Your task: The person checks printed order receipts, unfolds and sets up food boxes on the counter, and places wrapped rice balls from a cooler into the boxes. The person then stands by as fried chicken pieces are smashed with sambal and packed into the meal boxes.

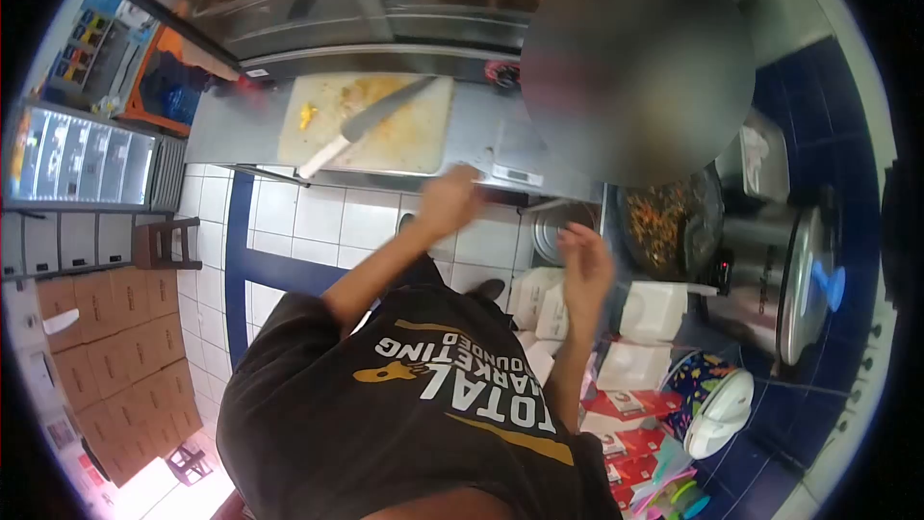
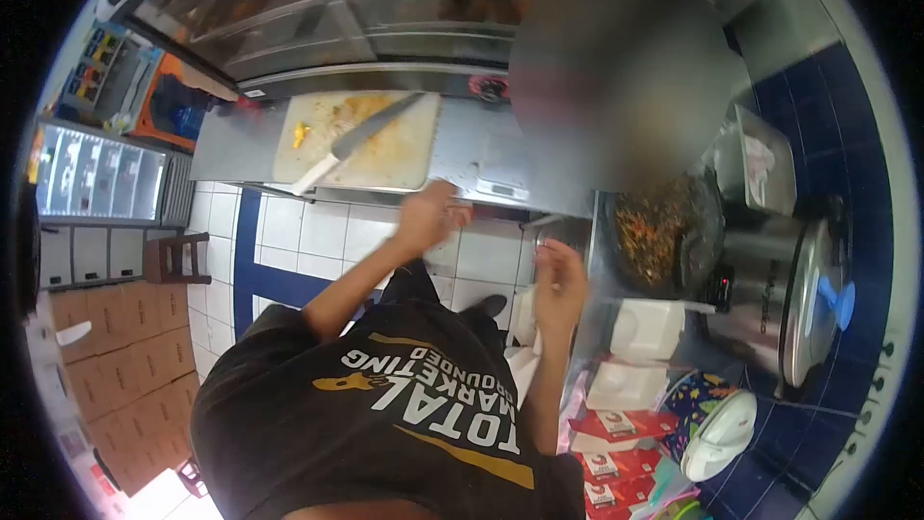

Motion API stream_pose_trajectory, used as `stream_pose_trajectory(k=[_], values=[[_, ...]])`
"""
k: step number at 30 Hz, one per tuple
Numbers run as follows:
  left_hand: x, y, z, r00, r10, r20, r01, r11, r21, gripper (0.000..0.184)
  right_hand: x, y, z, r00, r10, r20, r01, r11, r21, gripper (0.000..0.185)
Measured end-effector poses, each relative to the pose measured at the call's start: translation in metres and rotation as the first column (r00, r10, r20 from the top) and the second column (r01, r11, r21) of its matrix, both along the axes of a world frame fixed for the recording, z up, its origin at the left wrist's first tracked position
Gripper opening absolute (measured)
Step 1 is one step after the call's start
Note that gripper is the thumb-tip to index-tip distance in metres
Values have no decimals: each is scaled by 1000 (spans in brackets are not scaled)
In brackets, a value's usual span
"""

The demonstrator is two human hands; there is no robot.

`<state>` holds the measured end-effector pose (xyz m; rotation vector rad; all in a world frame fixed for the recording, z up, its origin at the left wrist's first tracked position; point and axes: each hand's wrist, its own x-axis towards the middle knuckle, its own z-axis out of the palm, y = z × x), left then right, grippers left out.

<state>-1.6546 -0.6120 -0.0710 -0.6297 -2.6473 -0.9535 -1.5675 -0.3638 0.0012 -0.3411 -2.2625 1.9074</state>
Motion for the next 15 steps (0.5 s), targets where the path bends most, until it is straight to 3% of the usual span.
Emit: stream_pose_trajectory(k=[3, 4, 6, 7, 9, 11, 15], values=[[-28, -121, 4, 869, 494, -2, -487, 855, -177, 31, -62, -104, -35, 958, 283, 37, -261, 922, -287, 19], [-38, -145, 0, 864, 503, -3, -496, 851, -172, 31, -81, -142, -46, 932, 348, 101, -281, 869, -407, 23], [-51, -191, -17, 847, 525, 85, -452, 794, -406, 31, -116, -217, -64, 879, 438, 187, -263, 774, -576, 28], [-54, -207, -31, 839, 535, 97, -460, 795, -396, 31, -130, -252, -81, 866, 450, 217, -247, 763, -597, 29], [-70, -228, -52, 887, 441, 136, -381, 866, -323, 19, -155, -305, -105, 853, 461, 245, -237, 760, -604, 30], [-76, -235, -36, 893, 432, 126, -400, 890, -221, 10, -173, -342, -112, 833, 418, 361, -113, 769, -629, 27], [-79, -234, 10, 903, 363, 229, -377, 926, 17, 7, -195, -364, -104, 848, 454, 275, -104, 650, -753, 21]])
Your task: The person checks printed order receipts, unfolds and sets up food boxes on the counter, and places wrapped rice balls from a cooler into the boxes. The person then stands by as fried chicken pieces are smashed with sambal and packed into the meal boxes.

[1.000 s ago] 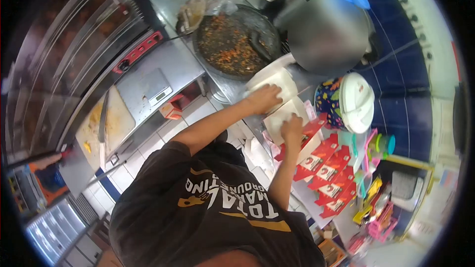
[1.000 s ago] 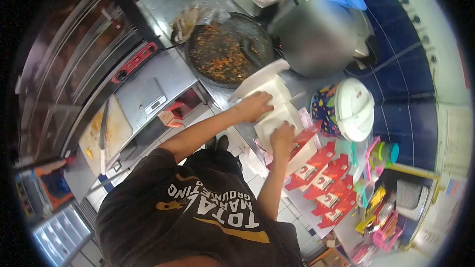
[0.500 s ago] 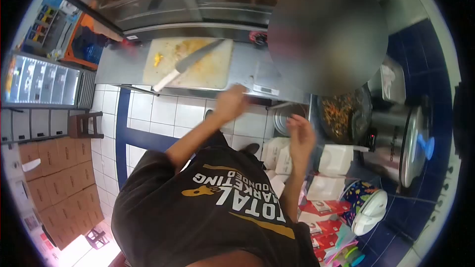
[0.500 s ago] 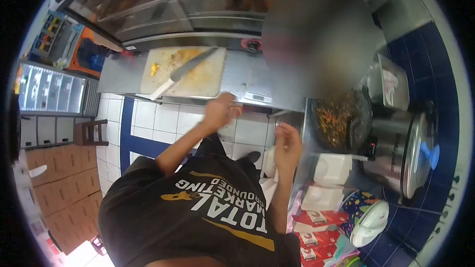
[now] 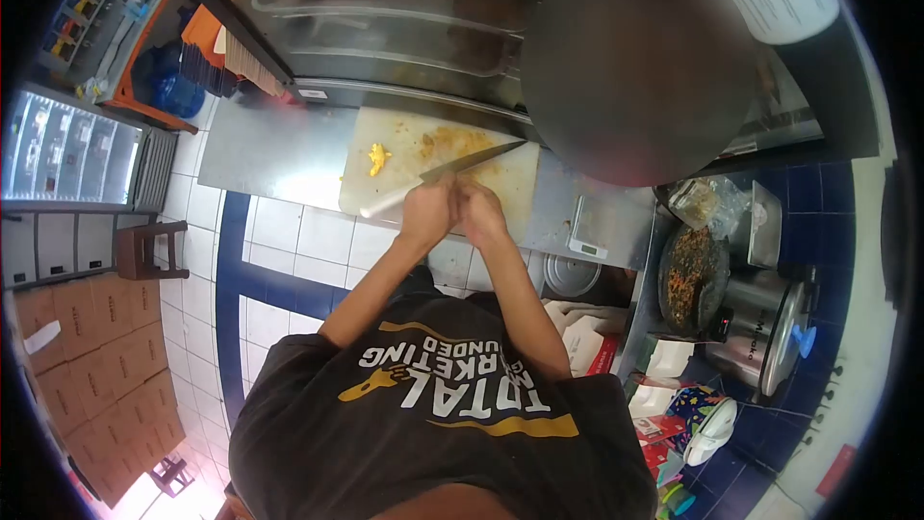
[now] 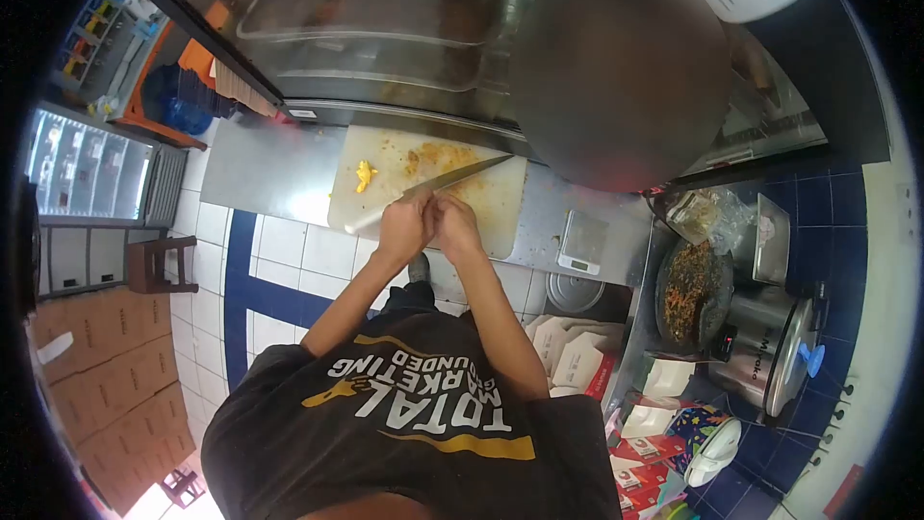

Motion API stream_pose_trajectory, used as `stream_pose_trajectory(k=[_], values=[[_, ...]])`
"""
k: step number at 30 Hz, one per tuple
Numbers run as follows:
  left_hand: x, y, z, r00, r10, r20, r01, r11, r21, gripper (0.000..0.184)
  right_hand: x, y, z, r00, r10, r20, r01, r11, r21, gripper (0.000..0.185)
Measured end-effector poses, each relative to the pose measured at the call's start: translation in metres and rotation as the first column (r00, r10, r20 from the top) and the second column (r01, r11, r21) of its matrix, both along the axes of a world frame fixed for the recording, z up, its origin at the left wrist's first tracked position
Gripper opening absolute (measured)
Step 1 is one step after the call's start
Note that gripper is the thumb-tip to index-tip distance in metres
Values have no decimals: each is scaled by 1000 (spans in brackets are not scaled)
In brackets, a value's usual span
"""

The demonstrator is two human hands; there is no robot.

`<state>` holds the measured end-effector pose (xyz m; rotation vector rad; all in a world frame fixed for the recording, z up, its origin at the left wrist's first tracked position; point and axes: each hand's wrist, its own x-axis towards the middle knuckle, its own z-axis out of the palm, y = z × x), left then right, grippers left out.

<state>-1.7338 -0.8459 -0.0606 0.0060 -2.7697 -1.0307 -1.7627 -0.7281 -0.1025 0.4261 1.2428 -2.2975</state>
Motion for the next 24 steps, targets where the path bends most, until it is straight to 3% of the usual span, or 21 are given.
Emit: stream_pose_trajectory(k=[2, 4, 6, 7, 8, 10, 11, 13, 20, 21, 22, 23, 24], values=[[-1, 2, 19, 1000, 13, -9, -12, 996, 86, 7, -6, 4, 2, 993, -24, 112, 25, 1000, -8, 19], [-3, 8, 39, 978, -46, -202, 97, 963, 252, 8, -11, 13, 0, 976, -37, 215, 43, 999, -19, 18], [2, 16, 55, 942, -173, -288, 249, 935, 252, 9, -6, 24, -11, 982, -65, 178, 112, 957, -269, 24], [5, 18, 57, 923, -243, -297, 318, 918, 236, 9, -6, 23, -13, 966, -167, 197, 182, 982, -58, 39], [7, 21, 60, 925, -235, -299, 310, 920, 238, 9, -2, 30, -12, 968, -160, 195, 173, 983, -56, 39], [11, 21, 64, 869, -343, -355, 430, 880, 201, 10, 2, 33, 37, 982, -31, 187, 72, 974, -216, 66], [14, 19, 67, 872, -330, -362, 419, 885, 202, 10, -1, 34, 52, 983, -19, 181, 58, 975, -212, 66], [25, 16, 70, 873, -388, -296, 467, 841, 273, 9, -5, 36, 71, 968, -25, 248, 76, 976, -202, 87], [45, 5, 63, 821, -413, -395, 527, 813, 246, 10, -35, -35, 47, 952, 307, -20, -305, 933, -192, 84], [47, -3, 57, 847, -392, -360, 486, 845, 225, 10, -36, -54, 42, 910, 396, -122, -384, 916, 114, 78], [48, -12, 55, 872, -367, -326, 443, 874, 201, 11, -39, -72, 38, 843, 502, -192, -394, 820, 415, 72], [50, -23, 53, 872, -364, -329, 439, 878, 193, 11, -46, -88, 35, 839, 506, -200, -396, 820, 413, 72], [52, -35, 52, 931, -255, -261, 311, 929, 200, 11, -55, -104, 33, 695, 678, -239, -274, 557, 784, 64]])
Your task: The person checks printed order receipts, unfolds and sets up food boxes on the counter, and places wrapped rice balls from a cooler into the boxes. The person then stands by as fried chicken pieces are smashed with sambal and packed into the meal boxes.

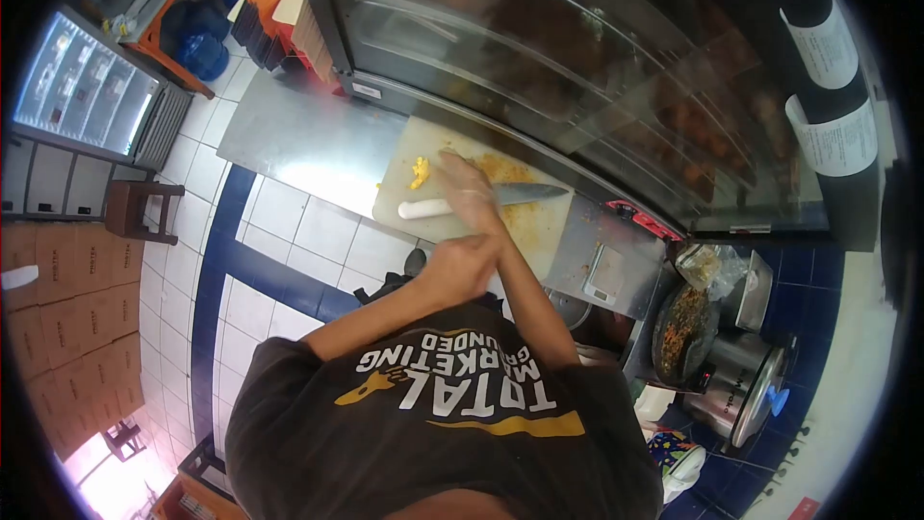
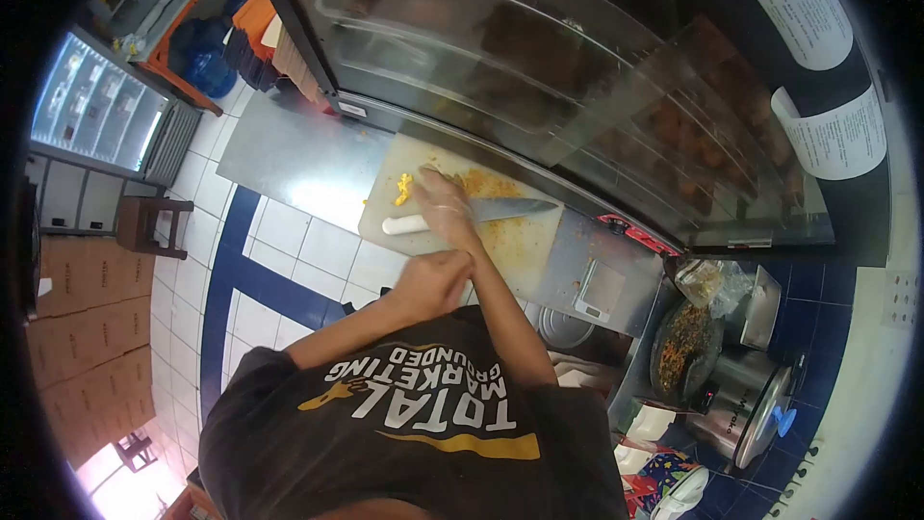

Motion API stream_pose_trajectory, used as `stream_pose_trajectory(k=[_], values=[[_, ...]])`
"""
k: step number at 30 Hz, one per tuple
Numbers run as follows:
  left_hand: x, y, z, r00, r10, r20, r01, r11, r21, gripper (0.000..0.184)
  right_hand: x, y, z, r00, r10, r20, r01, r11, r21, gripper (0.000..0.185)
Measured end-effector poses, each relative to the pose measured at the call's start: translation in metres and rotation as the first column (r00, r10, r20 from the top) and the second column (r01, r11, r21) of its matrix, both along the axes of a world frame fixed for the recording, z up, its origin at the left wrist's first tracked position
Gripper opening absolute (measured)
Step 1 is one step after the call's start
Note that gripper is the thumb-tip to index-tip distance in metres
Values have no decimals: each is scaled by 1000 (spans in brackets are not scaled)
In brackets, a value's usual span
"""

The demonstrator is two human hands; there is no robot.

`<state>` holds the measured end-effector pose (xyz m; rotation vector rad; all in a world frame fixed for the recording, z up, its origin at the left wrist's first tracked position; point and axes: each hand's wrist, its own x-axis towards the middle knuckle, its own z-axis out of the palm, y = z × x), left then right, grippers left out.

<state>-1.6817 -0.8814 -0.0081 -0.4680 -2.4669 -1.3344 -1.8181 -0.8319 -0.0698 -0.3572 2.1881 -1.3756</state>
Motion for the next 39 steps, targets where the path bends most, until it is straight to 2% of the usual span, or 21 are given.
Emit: stream_pose_trajectory(k=[1, 2, 4, 5, 8, 10, 11, 12, 13, 14, 16, 17, 19, 21, 22, 23, 26, 28, 34, 38, 39], values=[[2, -12, -1, 990, 127, 65, -126, 992, -22, 12, -9, -14, -6, 939, 167, -301, -47, 928, 369, 57], [6, -22, -3, 990, 133, 56, -132, 991, -26, 12, -16, -29, -11, 935, 171, -310, -49, 930, 366, 57], [19, -40, -12, 934, 287, 213, -285, 958, -38, 11, -24, -52, -24, 938, 301, -173, -106, 724, 682, 48], [25, -48, -15, 934, 290, 208, -288, 957, -41, 11, -25, -54, -26, 936, 302, -178, -105, 726, 679, 48], [41, -66, -22, 873, 368, 322, -382, 924, -21, 7, -29, -53, -18, 874, 461, -152, -220, 655, 723, 45], [47, -74, -29, 824, 424, 377, -449, 893, -25, 7, -27, -38, -12, 992, 113, -57, -76, 894, 442, 33], [48, -78, -33, 805, 436, 402, -465, 885, -29, 7, -25, -29, -10, 992, 112, -63, -72, 893, 444, 33], [49, -80, -34, 810, 432, 398, -461, 887, -25, 7, -19, -19, -4, 993, -55, 101, 47, 996, 81, 29], [47, -82, -35, 805, 454, 382, -482, 876, -27, 7, -15, -11, 8, 943, -144, 300, 229, 936, -269, 26], [44, -85, -36, 801, 474, 366, -499, 866, -29, 7, -12, -2, 21, 945, -154, 288, 235, 933, -273, 26], [38, -90, -35, 814, 447, 372, -476, 879, -15, 7, -1, 9, 75, 908, -147, 392, 342, 800, -492, 35], [34, -90, -31, 809, 453, 374, -474, 879, -40, 8, 6, 15, 100, 913, -167, 372, 350, 789, -505, 35], [26, -91, -35, 828, 433, 355, -445, 894, -52, 7, 23, 30, 155, 914, -57, 402, 338, 656, -675, 35], [13, -88, -37, 866, 385, 318, -398, 917, -26, 6, 48, 47, 212, 956, 10, 293, 239, 555, -797, 34], [9, -87, -27, 883, 371, 288, -346, 928, -135, 6, 69, 55, 255, 908, 94, 408, 333, 427, -841, 34], [7, -88, -45, 931, 313, 187, -284, 944, -169, 7, 88, 64, 291, 848, 202, 489, 424, 295, -856, 34], [-12, -69, -5, 917, 249, 313, -256, 966, -18, 6, 109, 87, 331, 900, 286, 330, 298, 148, -943, 30], [-19, -57, -8, 911, 204, 357, -234, 971, 43, 6, 110, 98, 338, 936, 250, 248, 224, 122, -967, 27], [-25, -27, -11, 911, 90, 403, -127, 990, 66, 8, 123, 130, 347, 994, 57, 95, 88, 112, -990, 20], [-21, -13, -19, 917, 55, 396, -77, 996, 40, 8, 136, 149, 342, 993, -120, -12, 12, 193, -981, 16], [-20, -17, -33, 937, 5, 349, -42, 994, 98, 8, 139, 157, 339, 978, -200, -56, -5, 245, -970, 15]])
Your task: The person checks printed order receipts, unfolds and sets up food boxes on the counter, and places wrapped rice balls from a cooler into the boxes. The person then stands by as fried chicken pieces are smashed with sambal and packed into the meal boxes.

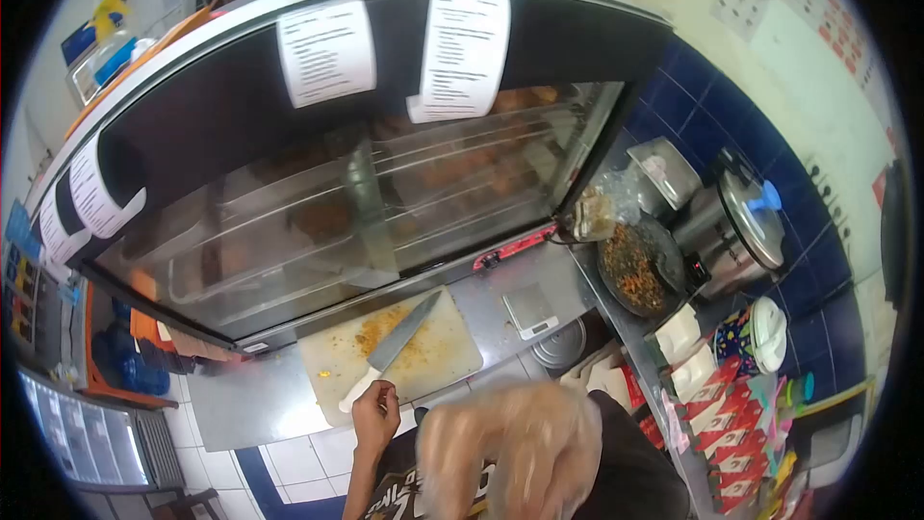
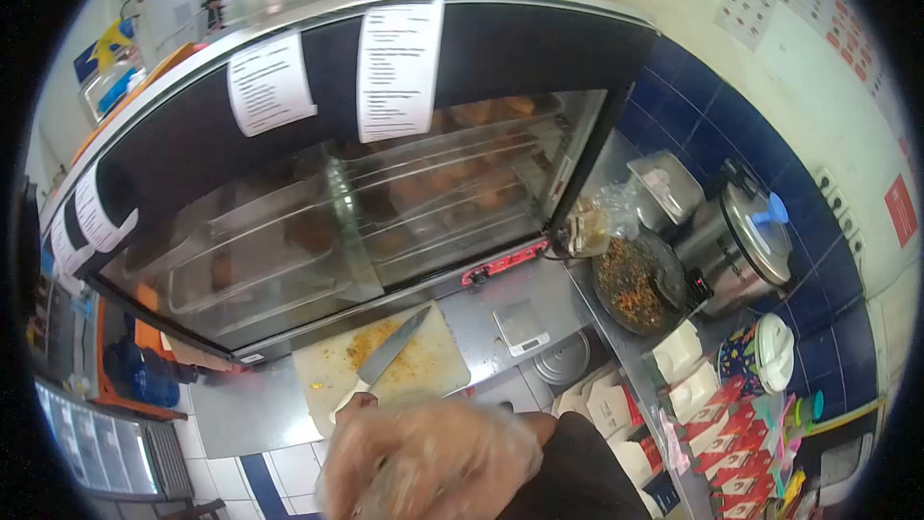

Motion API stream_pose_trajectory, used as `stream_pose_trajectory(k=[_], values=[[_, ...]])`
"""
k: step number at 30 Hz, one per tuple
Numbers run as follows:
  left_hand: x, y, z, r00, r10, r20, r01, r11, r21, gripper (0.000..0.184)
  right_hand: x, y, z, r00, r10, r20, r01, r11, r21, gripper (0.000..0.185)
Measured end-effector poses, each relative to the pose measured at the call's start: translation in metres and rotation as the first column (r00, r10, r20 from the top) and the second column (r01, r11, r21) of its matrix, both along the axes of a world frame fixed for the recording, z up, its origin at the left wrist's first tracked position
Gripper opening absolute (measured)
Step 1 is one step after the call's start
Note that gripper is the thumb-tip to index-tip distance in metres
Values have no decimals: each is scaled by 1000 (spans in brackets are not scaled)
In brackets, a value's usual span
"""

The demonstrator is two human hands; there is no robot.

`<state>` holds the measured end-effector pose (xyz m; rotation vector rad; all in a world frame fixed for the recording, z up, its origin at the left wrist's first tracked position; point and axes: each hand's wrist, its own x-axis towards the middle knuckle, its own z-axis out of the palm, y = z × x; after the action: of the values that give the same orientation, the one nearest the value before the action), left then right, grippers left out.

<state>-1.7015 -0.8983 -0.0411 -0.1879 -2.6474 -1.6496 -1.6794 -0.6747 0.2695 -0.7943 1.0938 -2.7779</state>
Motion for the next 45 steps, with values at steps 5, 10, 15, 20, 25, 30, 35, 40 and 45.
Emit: stream_pose_trajectory(k=[5, 10, 15, 20, 25, 30, 35, 40, 45], values=[[1, 15, 22, 998, -17, 53, 21, 995, -93, 8, -93, 107, -62, 415, -891, -184, 822, 281, 496, 29], [-4, 34, 26, 998, -59, 22, 61, 991, -118, 9, -205, 242, -157, -163, -713, -682, 588, -626, 513, 32], [-5, 58, 23, 998, 13, 60, -9, 997, -73, 8, -210, 225, -165, -149, -677, -721, 676, -602, 425, 28], [-9, 94, 24, 995, -74, 71, 76, 997, -22, 7, -187, 160, -162, 205, -763, -614, 832, -195, 520, 39], [-15, 127, 53, 987, -159, 19, 160, 983, -87, 7, -196, 166, -194, 593, -556, -583, 723, 49, 689, 40], [-12, 139, 56, 985, -175, 6, 175, 981, -80, 7, -245, 253, -227, 481, -83, -873, 527, -768, 364, 27], [-5, 141, 49, 980, -185, 79, 192, 976, -101, 8, -199, 234, -213, 778, -78, -623, 349, -771, 533, 26], [-6, 144, 39, 983, -147, 111, 155, 985, -72, 8, -174, 186, -183, 660, -369, -654, 280, -687, 671, 45], [-10, 156, 51, 974, -208, 92, 216, 972, -90, 7, -219, 163, -197, 525, -514, -679, 243, -674, 698, 54]])
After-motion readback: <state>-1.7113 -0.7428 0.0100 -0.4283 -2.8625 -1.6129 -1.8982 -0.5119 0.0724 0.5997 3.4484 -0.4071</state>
